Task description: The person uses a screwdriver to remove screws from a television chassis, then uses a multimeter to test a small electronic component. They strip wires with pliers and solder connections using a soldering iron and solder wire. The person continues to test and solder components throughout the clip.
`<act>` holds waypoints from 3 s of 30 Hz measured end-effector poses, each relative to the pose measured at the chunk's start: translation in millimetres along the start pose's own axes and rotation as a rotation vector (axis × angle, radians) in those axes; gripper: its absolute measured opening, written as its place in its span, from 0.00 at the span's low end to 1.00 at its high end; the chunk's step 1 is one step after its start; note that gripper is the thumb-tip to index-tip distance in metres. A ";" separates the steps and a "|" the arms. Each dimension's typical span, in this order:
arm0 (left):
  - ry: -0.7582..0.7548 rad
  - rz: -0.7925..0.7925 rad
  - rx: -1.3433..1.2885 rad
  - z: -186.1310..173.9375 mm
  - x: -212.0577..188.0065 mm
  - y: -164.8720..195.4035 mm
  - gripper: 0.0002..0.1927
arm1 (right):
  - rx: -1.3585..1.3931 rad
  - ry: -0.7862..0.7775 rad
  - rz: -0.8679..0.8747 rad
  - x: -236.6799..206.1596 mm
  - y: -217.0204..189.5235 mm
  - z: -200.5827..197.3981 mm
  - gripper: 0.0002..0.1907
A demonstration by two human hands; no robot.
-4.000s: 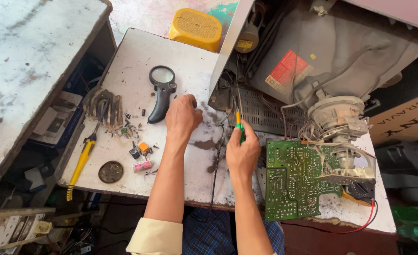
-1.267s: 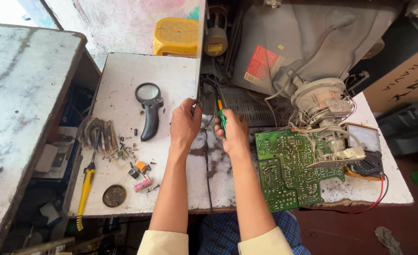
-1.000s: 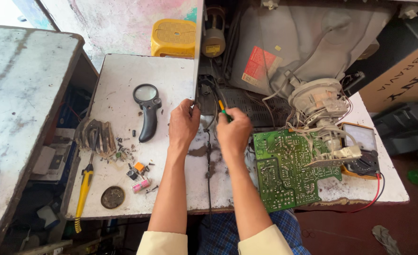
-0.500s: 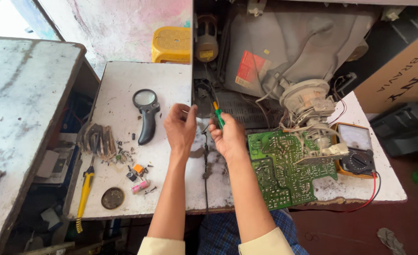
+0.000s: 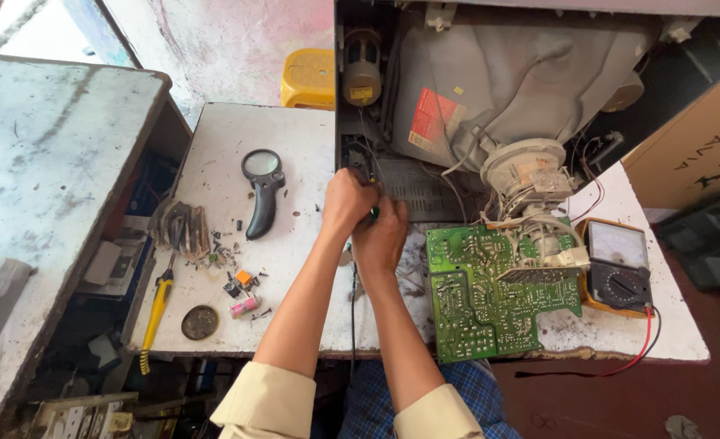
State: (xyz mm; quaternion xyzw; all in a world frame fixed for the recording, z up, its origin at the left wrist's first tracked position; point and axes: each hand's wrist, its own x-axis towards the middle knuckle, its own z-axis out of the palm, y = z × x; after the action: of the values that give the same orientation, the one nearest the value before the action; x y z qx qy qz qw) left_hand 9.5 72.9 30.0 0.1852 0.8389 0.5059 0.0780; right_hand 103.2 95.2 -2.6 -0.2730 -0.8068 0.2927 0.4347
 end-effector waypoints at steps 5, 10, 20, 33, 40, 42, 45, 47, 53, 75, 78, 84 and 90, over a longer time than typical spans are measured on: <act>0.088 -0.087 -0.051 4.2 8.1 8.6 0.08 | 0.203 0.029 0.114 7.2 15.6 13.1 0.10; 0.120 -0.128 -0.062 5.6 10.0 17.7 0.07 | 0.926 -0.081 0.746 -10.1 24.1 3.6 0.13; 0.091 -0.108 0.027 0.8 0.0 21.7 0.10 | 0.603 -0.056 0.417 -15.4 24.0 14.2 0.02; 0.095 -0.216 -0.008 10.9 10.9 15.9 0.10 | 1.775 -0.438 1.159 -9.1 22.8 -24.8 0.21; 0.040 -0.172 0.033 -1.5 9.1 13.5 0.11 | 0.547 -0.073 0.527 -12.0 10.0 -0.8 0.10; -0.004 -0.206 -0.057 -1.1 8.7 13.5 0.12 | 0.212 0.073 0.145 -13.3 5.6 0.0 0.11; 0.065 -0.170 -0.037 3.5 8.8 13.4 0.13 | 0.117 0.101 -0.080 -12.4 5.0 -3.9 0.12; 0.137 -0.135 -0.043 7.9 8.9 14.1 0.10 | 0.327 0.042 0.067 -10.1 8.8 -7.0 0.13; 0.113 -0.228 -0.096 9.6 10.2 15.5 0.09 | 1.432 -0.186 1.062 -12.1 27.8 -12.8 0.13; 0.038 -0.111 0.058 5.5 15.6 8.1 0.11 | 1.291 -0.153 0.944 -20.1 21.0 -6.7 0.08; 0.025 -0.114 0.000 -0.5 10.0 9.6 0.12 | 0.315 0.041 0.360 -26.1 1.4 -6.5 0.09; 0.086 -0.189 -0.036 2.2 8.1 13.0 0.09 | 0.259 0.170 -0.201 -23.6 -11.2 -21.8 0.22; -0.105 -0.319 -0.579 2.7 10.7 2.1 0.06 | 1.472 -0.224 1.214 -13.9 5.5 -28.0 0.20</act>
State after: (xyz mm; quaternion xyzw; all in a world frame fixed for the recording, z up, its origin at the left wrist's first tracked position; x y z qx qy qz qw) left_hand 1.0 80.2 31.1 0.0476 0.6735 0.6944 0.2489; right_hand 134.9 95.9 -1.5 -0.2735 -0.1785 0.9255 0.1919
